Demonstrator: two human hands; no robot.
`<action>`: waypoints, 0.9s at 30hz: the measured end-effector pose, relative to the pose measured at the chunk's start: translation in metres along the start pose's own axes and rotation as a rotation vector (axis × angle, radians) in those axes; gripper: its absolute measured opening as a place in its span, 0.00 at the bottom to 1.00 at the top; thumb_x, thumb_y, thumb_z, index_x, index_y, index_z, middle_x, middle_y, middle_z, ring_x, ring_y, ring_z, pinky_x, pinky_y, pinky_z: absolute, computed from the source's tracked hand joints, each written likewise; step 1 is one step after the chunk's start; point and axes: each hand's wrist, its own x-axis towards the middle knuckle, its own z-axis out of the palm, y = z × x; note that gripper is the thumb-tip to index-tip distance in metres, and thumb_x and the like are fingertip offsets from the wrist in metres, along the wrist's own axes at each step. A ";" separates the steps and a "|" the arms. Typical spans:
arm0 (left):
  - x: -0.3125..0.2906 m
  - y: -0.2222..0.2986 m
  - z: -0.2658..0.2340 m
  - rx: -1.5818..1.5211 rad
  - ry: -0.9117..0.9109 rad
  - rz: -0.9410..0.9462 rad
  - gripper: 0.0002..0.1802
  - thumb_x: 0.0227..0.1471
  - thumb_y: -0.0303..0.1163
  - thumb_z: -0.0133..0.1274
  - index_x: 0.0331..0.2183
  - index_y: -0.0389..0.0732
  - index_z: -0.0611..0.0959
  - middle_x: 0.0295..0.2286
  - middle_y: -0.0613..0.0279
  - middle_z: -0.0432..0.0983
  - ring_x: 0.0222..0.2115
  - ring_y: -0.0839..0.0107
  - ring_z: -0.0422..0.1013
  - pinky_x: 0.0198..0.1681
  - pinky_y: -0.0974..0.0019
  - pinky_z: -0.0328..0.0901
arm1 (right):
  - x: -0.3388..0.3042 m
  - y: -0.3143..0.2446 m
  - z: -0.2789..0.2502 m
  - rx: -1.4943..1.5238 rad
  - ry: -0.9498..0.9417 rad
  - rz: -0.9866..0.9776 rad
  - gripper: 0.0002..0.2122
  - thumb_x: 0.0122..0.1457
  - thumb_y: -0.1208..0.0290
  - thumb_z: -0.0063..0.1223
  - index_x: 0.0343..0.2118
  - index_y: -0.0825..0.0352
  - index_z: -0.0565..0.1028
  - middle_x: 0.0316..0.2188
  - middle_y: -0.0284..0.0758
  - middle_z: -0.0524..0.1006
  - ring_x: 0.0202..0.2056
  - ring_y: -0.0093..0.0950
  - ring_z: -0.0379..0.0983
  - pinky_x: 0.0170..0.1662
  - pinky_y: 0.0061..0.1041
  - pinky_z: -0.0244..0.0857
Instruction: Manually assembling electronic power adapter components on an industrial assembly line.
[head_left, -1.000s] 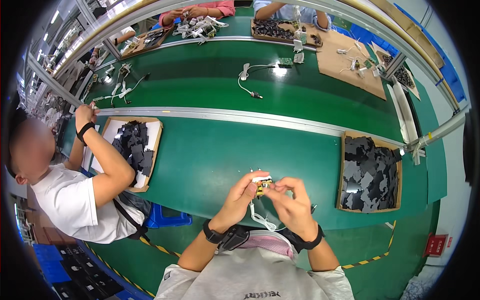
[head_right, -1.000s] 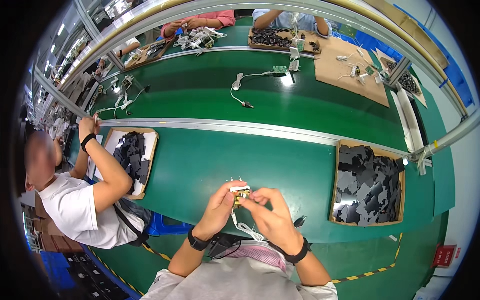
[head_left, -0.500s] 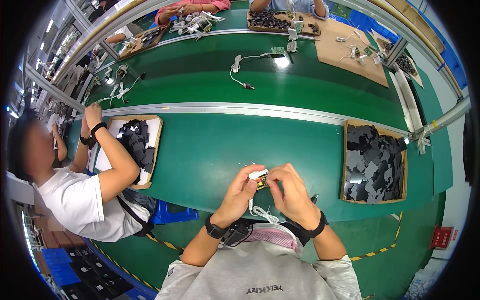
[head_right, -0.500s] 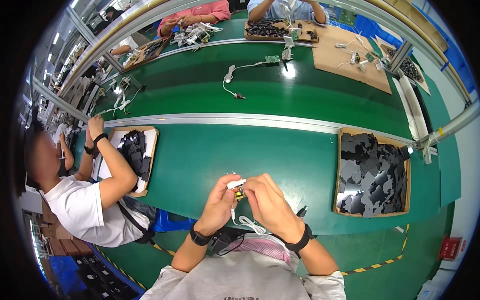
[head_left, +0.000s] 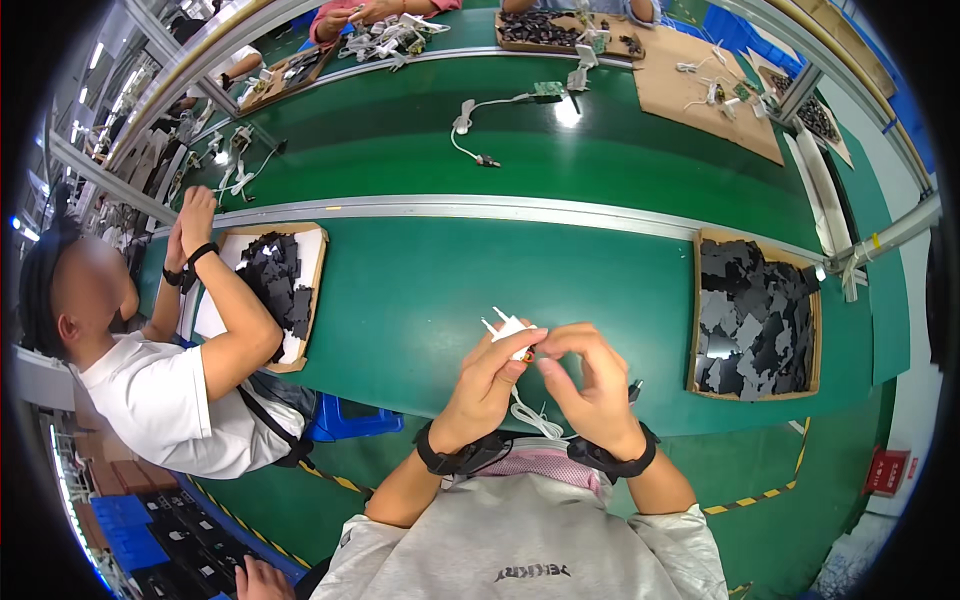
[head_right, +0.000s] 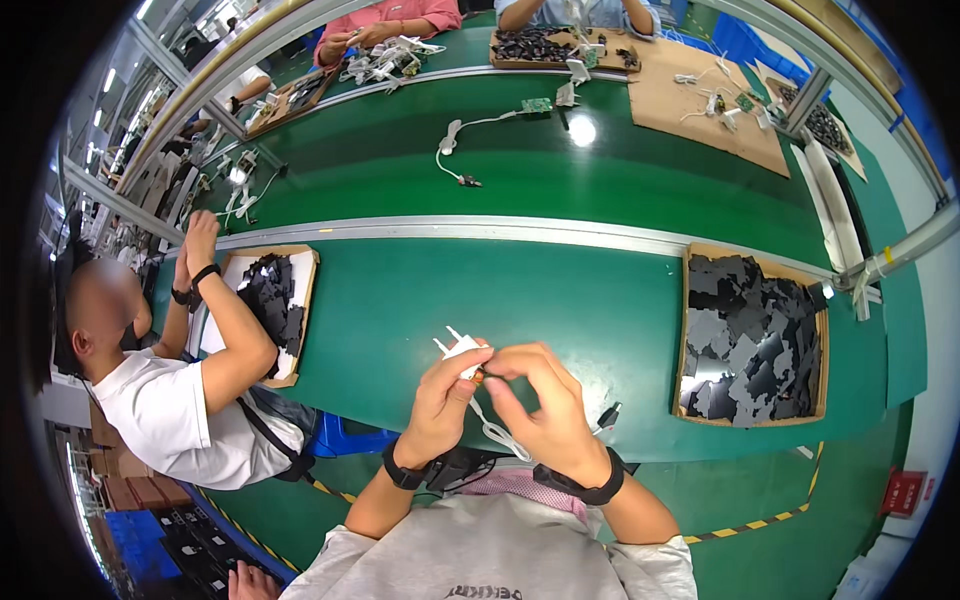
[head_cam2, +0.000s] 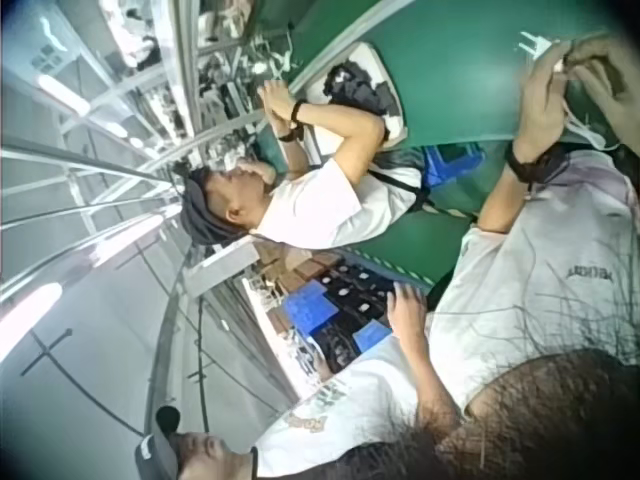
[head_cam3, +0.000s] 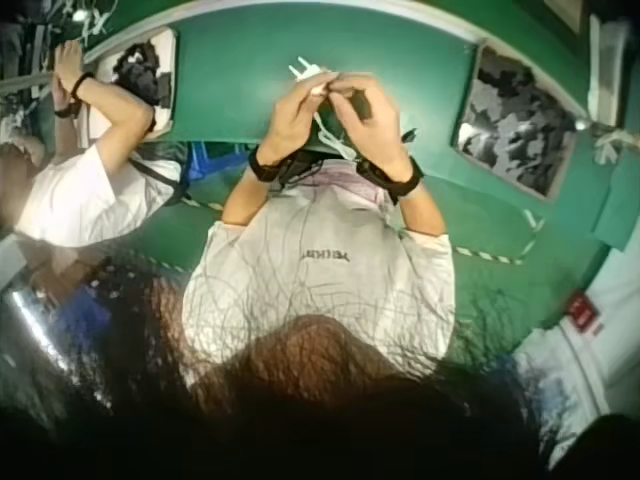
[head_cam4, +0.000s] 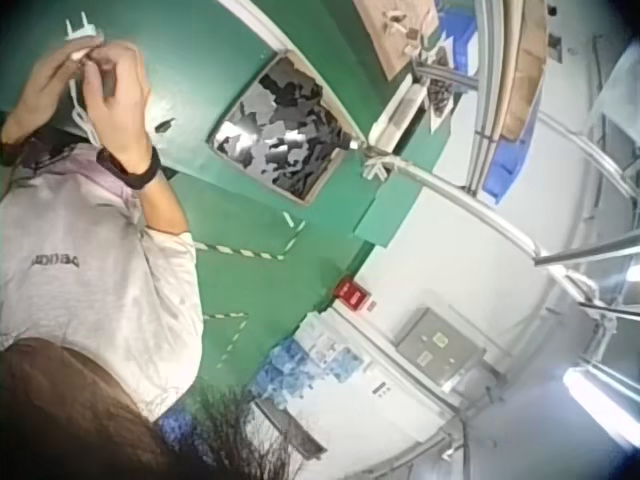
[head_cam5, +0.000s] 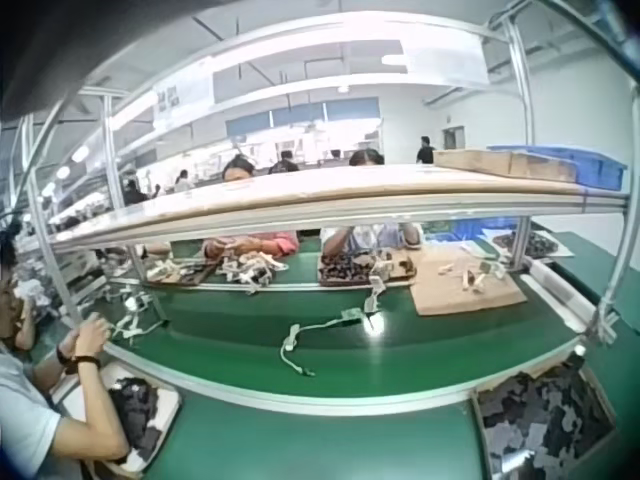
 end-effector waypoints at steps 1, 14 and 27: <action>0.000 -0.001 0.000 0.085 0.025 0.080 0.17 0.62 0.30 0.46 0.52 0.40 0.76 0.44 0.52 0.72 0.41 0.64 0.69 0.45 0.65 0.65 | 0.001 -0.003 0.000 -0.002 0.005 0.004 0.13 0.51 0.90 0.54 0.39 0.71 0.69 0.36 0.38 0.75 0.39 0.29 0.73 0.44 0.26 0.69; -0.002 -0.011 0.012 0.301 0.150 0.324 0.23 0.46 0.16 0.54 0.47 0.40 0.79 0.41 0.45 0.72 0.38 0.54 0.68 0.39 0.62 0.68 | 0.008 -0.009 -0.010 0.367 -0.150 0.501 0.14 0.57 0.86 0.51 0.43 0.67 0.62 0.37 0.32 0.71 0.38 0.18 0.69 0.44 0.20 0.65; -0.001 0.004 0.006 0.344 0.037 0.225 0.18 0.62 0.31 0.47 0.52 0.34 0.73 0.45 0.48 0.73 0.44 0.61 0.71 0.46 0.61 0.67 | 0.015 -0.003 -0.007 0.280 -0.171 0.422 0.21 0.57 0.83 0.54 0.52 0.65 0.63 0.49 0.35 0.67 0.52 0.26 0.65 0.53 0.29 0.61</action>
